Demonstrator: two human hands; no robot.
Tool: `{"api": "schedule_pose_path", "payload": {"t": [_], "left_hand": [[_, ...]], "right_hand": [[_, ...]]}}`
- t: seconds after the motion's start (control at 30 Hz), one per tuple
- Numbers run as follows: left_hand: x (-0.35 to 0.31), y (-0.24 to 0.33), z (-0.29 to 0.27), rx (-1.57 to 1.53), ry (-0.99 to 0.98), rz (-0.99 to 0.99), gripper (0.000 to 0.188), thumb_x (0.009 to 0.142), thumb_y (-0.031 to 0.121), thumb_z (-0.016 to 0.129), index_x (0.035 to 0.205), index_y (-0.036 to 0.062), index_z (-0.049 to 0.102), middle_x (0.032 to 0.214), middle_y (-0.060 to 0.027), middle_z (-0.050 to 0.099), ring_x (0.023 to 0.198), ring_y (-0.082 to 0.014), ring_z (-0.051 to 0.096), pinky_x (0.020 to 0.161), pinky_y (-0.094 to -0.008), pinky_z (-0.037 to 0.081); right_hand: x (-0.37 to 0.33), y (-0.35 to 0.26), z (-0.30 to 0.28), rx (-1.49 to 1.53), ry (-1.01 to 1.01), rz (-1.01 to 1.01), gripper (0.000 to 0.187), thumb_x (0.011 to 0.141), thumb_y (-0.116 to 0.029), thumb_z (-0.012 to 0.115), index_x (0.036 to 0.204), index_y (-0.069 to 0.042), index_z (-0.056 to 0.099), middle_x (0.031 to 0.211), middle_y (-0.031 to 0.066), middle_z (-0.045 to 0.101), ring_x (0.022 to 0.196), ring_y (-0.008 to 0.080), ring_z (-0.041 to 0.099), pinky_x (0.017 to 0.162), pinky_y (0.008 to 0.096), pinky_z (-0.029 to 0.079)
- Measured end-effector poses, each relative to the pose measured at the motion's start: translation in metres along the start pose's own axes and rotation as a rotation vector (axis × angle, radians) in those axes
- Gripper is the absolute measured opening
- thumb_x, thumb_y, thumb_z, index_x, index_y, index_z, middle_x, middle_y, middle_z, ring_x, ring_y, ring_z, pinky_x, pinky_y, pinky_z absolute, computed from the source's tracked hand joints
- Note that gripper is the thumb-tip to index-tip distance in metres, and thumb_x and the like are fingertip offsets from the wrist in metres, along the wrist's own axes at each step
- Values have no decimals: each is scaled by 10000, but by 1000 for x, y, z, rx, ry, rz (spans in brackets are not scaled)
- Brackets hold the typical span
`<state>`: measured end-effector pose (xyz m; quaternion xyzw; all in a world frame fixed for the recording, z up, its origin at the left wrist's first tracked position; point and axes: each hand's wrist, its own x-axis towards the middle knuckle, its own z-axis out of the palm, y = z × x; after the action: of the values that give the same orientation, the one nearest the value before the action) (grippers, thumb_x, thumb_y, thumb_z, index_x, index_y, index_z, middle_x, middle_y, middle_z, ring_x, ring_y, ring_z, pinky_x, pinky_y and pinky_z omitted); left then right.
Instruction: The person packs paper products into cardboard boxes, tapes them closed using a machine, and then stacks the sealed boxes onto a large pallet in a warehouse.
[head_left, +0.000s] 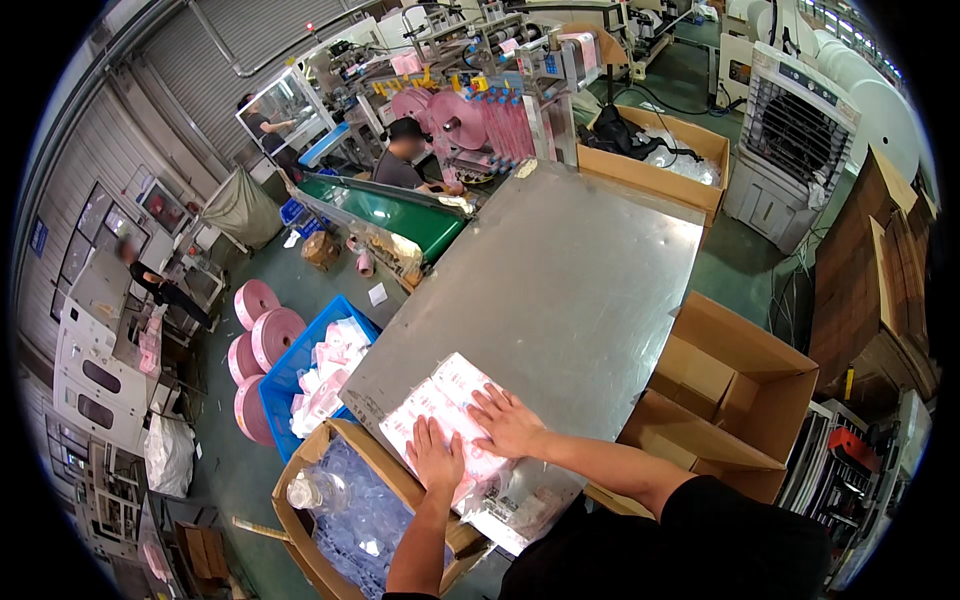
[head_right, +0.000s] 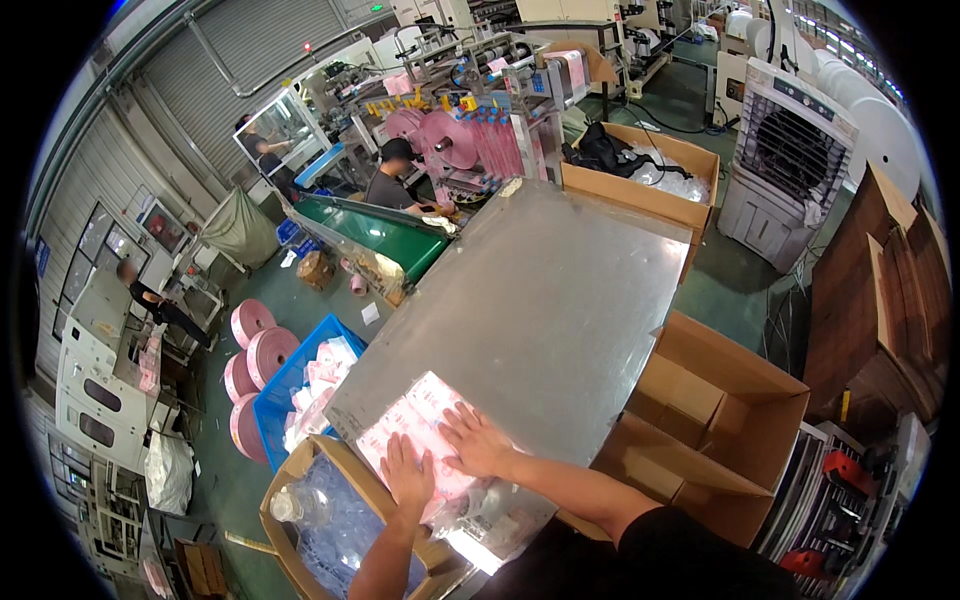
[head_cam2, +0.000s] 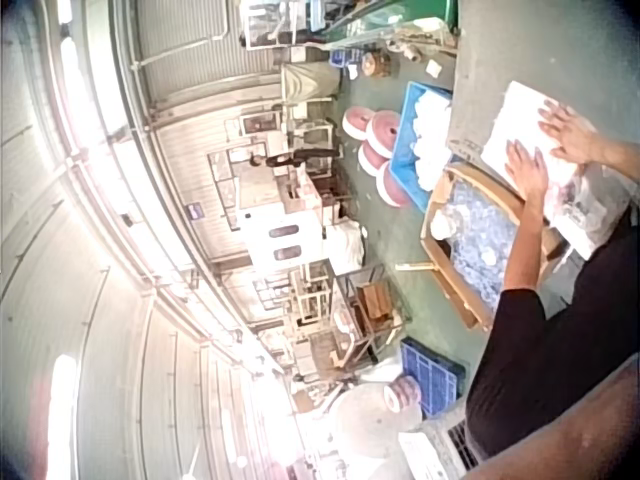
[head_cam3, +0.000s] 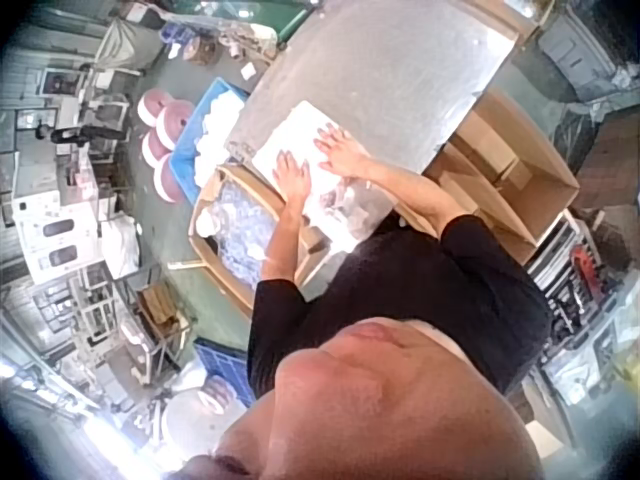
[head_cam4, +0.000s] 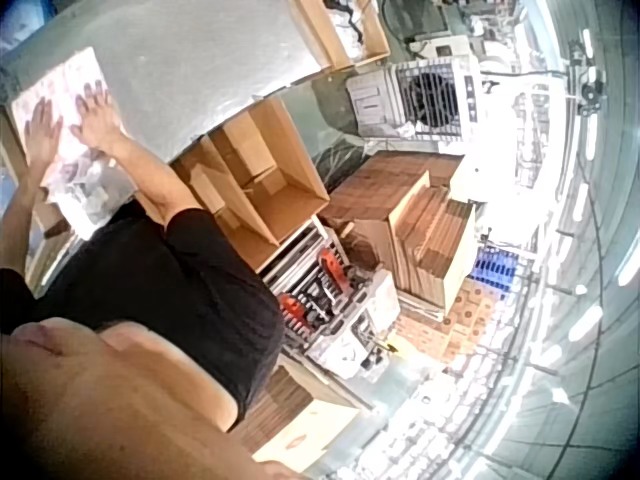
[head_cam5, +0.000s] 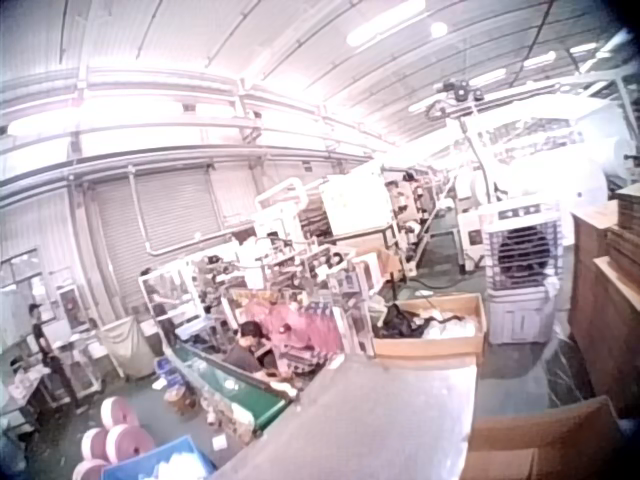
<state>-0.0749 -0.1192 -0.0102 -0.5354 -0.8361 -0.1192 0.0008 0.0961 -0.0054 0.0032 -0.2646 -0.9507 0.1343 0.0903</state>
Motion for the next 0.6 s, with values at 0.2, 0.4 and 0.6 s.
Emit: {"api": "schedule_pose_path", "payload": {"t": [0.2,0.4,0.6], "left_hand": [[0,1,-2,-18,3,0,644,938,443,472,1405,5,411,1526,-176,314,1431,-311,250,1138,-557,164],[0,-1,0,4,1,6,643,941,446,467,1406,5,412,1532,-172,305,1436,-307,241,1140,-555,161],[0,-3,3,18,13,14,640,943,446,463,1408,10,410,1534,-166,303,1437,-303,241,1140,-552,164]], "right_hand": [[1,0,0,5,7,-1,683,930,-527,461,1455,-94,401,1564,136,264,1452,343,190,1146,495,222],[1,0,0,15,11,-6,678,928,-522,469,1447,-90,413,1559,139,276,1450,342,198,1144,496,223],[0,0,1,19,32,-10,673,927,-524,471,1438,-87,427,1554,145,284,1448,345,203,1140,499,233]]}}
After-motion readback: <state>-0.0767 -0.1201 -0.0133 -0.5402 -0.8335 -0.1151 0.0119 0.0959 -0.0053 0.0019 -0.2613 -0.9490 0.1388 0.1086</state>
